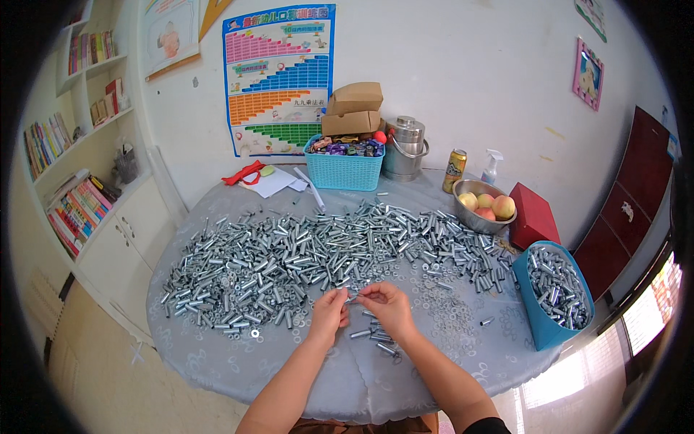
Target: The person sits at a table covered with a large pile of metal bolts and washers. They repeatedly pick up a bolt and a washer, thread the washer onto the bolt, and place the assembled unit into a blue plastic bin on the right side of the table.
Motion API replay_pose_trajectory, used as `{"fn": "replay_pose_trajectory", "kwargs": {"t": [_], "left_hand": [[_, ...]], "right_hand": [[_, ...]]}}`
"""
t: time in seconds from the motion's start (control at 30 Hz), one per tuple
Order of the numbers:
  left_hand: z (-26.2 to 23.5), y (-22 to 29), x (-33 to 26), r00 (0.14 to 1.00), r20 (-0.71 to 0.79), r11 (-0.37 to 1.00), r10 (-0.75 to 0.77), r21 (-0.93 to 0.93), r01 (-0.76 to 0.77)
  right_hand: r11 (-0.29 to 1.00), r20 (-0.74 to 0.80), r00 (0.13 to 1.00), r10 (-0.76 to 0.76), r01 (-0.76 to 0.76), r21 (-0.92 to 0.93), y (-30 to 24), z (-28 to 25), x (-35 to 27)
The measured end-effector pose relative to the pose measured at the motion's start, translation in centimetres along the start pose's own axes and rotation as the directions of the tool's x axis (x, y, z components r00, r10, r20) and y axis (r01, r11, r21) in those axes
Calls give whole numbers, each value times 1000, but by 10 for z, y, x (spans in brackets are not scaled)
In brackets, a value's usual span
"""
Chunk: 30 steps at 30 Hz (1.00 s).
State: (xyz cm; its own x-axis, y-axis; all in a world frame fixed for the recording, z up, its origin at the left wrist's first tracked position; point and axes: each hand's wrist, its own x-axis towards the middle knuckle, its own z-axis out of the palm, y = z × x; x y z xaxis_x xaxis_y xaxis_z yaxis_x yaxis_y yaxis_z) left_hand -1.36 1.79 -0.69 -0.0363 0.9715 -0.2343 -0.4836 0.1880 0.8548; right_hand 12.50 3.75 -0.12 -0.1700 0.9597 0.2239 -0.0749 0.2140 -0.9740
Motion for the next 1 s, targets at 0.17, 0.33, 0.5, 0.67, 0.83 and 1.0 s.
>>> {"fn": "replay_pose_trajectory", "kwargs": {"t": [0.17, 0.33, 0.5, 0.67, 0.83, 1.0], "left_hand": [[-2, -2, 1, 999, 36, 999, 10, -33, -9], [0, -1, -1, 997, 72, 998, -3, -59, 7], [-1, 0, -1, 993, 106, 989, -59, -129, 72], [-3, -1, 1, 983, 165, 979, -85, -169, 113], [1, 1, -2, 983, 150, 979, -105, -158, 129], [-1, 1, -1, 979, 158, 970, -130, -185, 158]], "right_hand": [[999, 32, 998, -47, 46, 24, 7, 1, -1], [988, 29, 988, -152, 151, 18, 11, 1, -1], [963, 55, 972, -228, 234, -134, -1, 1, -3], [991, -2, 1000, -30, 30, 131, 4, -2, -1], [999, 55, 998, -18, 16, 32, 7, -8, 1], [1000, -31, 1000, 0, 1, 24, -8, -4, -1]]}}
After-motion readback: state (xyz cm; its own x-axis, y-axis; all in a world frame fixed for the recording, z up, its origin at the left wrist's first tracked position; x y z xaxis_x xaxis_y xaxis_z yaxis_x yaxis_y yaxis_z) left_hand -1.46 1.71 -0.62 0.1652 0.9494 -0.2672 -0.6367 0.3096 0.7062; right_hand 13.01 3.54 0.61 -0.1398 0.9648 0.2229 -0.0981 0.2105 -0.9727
